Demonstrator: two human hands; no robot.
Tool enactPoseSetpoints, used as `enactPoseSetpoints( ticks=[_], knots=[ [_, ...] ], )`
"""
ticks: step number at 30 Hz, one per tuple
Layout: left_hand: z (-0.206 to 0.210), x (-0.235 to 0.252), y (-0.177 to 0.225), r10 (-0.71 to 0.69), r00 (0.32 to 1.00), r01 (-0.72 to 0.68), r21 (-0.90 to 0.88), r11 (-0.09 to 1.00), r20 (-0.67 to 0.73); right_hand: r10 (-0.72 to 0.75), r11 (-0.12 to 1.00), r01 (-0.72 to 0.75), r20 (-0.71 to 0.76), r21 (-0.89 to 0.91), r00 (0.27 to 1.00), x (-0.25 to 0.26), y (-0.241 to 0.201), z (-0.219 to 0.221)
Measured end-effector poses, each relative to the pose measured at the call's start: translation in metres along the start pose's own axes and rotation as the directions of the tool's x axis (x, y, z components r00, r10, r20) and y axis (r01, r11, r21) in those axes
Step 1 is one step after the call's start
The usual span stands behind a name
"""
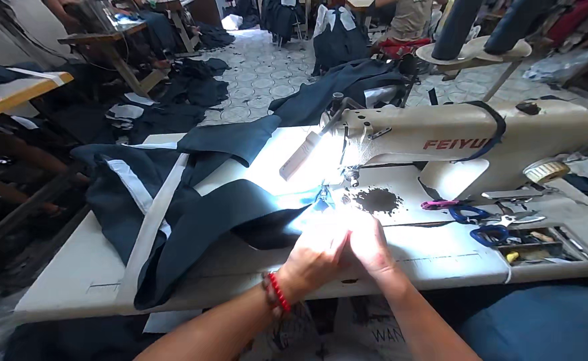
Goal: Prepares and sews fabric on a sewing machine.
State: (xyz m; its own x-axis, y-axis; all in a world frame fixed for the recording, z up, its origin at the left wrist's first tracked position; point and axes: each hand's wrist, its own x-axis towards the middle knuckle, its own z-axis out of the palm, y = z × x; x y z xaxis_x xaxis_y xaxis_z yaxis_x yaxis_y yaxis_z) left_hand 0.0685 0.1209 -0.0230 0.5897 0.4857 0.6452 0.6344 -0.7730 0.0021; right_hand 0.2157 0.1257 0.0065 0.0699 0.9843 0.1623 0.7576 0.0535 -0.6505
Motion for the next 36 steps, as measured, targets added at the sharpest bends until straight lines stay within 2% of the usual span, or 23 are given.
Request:
enactPoseSetpoints(
  ticks=[4, 7, 11, 15, 19, 25, 31, 36],
  knots=[
    [0.025, 0.026, -0.026, -0.041, 0.997, 0.043, -0.031, 0.999, 0.061, -0.001, 1.0, -0.001, -0.117, -0.016, 0.993, 0.0, 0.011, 0.019],
    [0.019, 0.014, -0.027, -0.016, 0.988, 0.018, -0.013, 1.0, 0.155, -0.034, 0.998, 0.026, -0.144, -0.054, 0.989, -0.007, 0.014, 0.024],
    [-0.001, -0.008, -0.026, -0.13, 0.934, 0.155, -0.051, 0.987, 0.331, -0.112, 0.987, 0.094, -0.142, -0.132, 0.983, -0.023, 0.012, 0.03],
    [-0.005, -0.025, -0.019, -0.194, 0.919, 0.254, -0.14, 0.957, 0.343, -0.152, 0.976, 0.129, -0.123, -0.175, 0.981, -0.028, 0.013, 0.035],
    [0.002, -0.029, -0.02, -0.179, 0.945, 0.222, -0.135, 0.966, 0.272, -0.117, 0.954, 0.112, 0.001, -0.279, 0.993, -0.026, 0.005, 0.03],
    [0.005, -0.032, -0.022, -0.183, 0.949, 0.23, -0.167, 0.959, 0.257, -0.022, 0.88, 0.09, 0.148, -0.467, 0.989, -0.021, -0.007, 0.027],
    [0.007, -0.031, -0.025, -0.165, 0.955, 0.209, -0.166, 0.964, 0.245, -0.126, 0.89, 0.142, 0.064, -0.433, 0.99, -0.019, 0.0, 0.031],
    [0.004, -0.018, -0.033, -0.159, 0.914, 0.236, -0.172, 0.956, 0.373, -0.047, 0.892, 0.103, 0.136, -0.44, 0.99, -0.003, -0.006, 0.029]
  ],
)
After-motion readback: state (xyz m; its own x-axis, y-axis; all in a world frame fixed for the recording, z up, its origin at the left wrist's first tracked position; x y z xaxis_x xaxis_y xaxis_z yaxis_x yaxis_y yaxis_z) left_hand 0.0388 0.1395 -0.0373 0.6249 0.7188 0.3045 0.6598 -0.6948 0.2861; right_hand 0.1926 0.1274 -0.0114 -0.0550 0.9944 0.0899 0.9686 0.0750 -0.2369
